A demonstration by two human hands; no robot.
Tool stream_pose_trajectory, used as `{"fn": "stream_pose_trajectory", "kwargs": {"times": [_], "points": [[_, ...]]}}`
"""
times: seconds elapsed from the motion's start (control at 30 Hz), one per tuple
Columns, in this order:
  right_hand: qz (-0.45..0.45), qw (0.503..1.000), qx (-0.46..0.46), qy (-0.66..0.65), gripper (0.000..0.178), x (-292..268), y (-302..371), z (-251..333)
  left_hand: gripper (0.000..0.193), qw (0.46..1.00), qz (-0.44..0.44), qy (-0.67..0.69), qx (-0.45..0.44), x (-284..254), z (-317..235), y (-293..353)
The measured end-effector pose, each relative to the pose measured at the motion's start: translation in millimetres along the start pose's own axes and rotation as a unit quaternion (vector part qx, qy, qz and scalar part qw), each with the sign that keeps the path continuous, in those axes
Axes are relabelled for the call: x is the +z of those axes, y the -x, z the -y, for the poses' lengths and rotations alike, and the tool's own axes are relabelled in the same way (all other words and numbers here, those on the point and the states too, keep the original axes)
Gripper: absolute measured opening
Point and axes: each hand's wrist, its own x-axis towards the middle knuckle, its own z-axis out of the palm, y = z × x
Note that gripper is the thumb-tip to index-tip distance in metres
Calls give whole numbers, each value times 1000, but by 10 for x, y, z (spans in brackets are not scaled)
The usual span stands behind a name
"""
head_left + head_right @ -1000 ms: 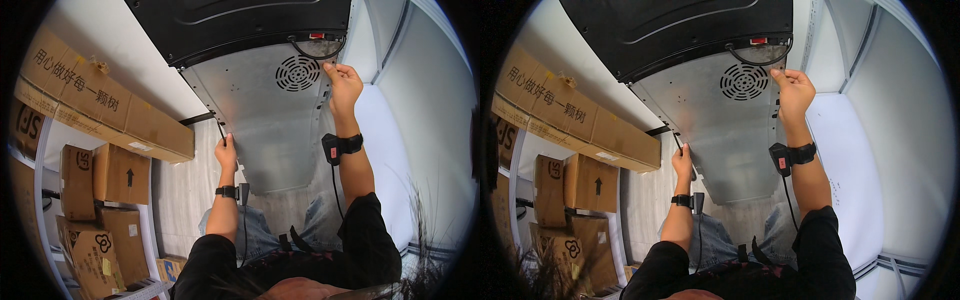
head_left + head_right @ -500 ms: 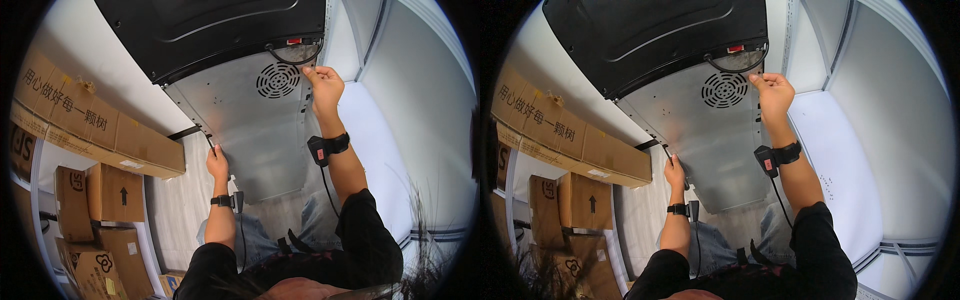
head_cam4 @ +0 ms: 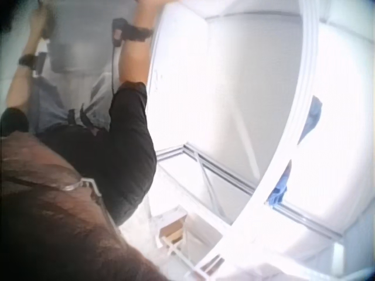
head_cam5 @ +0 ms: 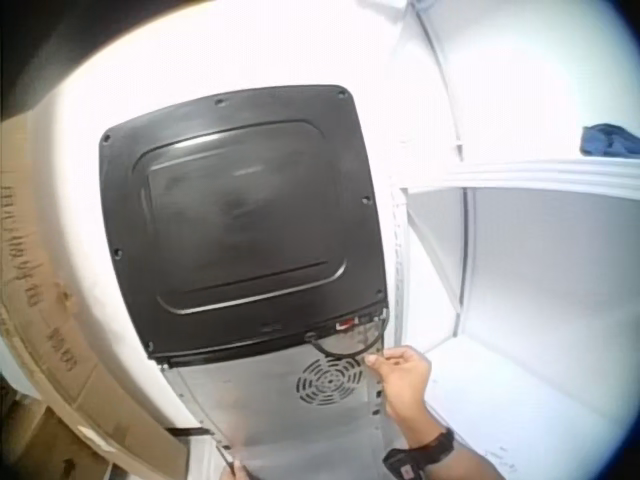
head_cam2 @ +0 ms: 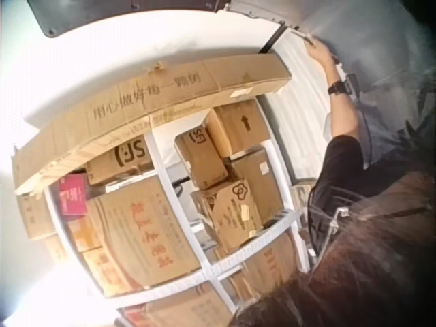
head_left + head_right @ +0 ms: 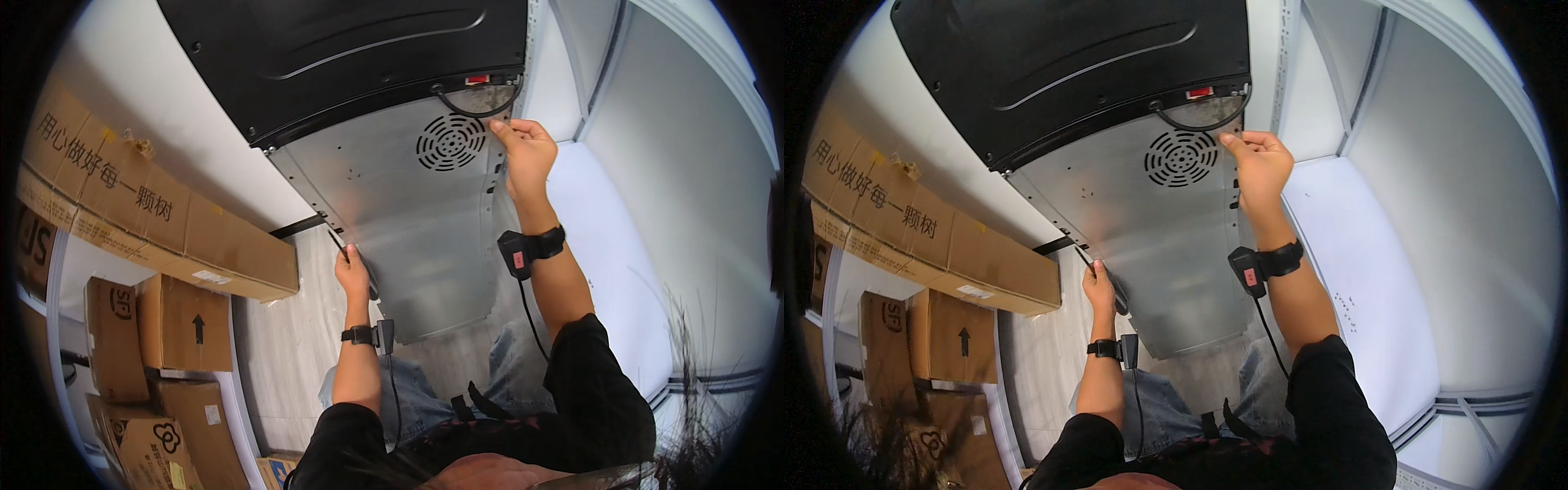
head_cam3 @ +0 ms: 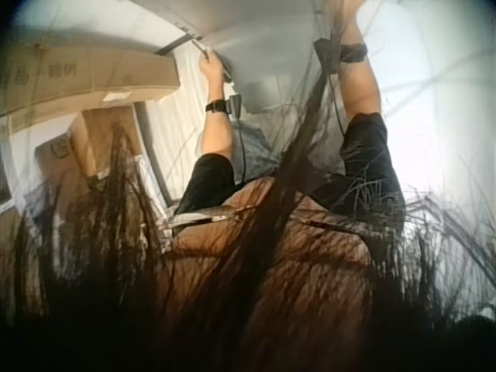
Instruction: The person uses a screwdriver to remove screws from the back panel of a black electronic device. They then remove the back panel, exposing the internal components, and continue to unscrew additional fasteners from the device's chassis.
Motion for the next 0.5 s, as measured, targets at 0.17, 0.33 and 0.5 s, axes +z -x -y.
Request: {"fn": "stream_pose_trajectory", "kwargs": {"times": [0.17, 0.33, 0.5], "points": [[3, 1000, 2, 15, 19, -9, -14, -8, 33, 1000, -15, -15, -21, 34, -55, 20], [10, 999, -11, 29, 20, -39, -34, 16, 29, 998, -26, 24, -45, 97, -157, 69], [-5, 995, -33, 89, 21, -18, 1, 49, 28, 998, -36, 24, -52, 86, -167, 64]]}}
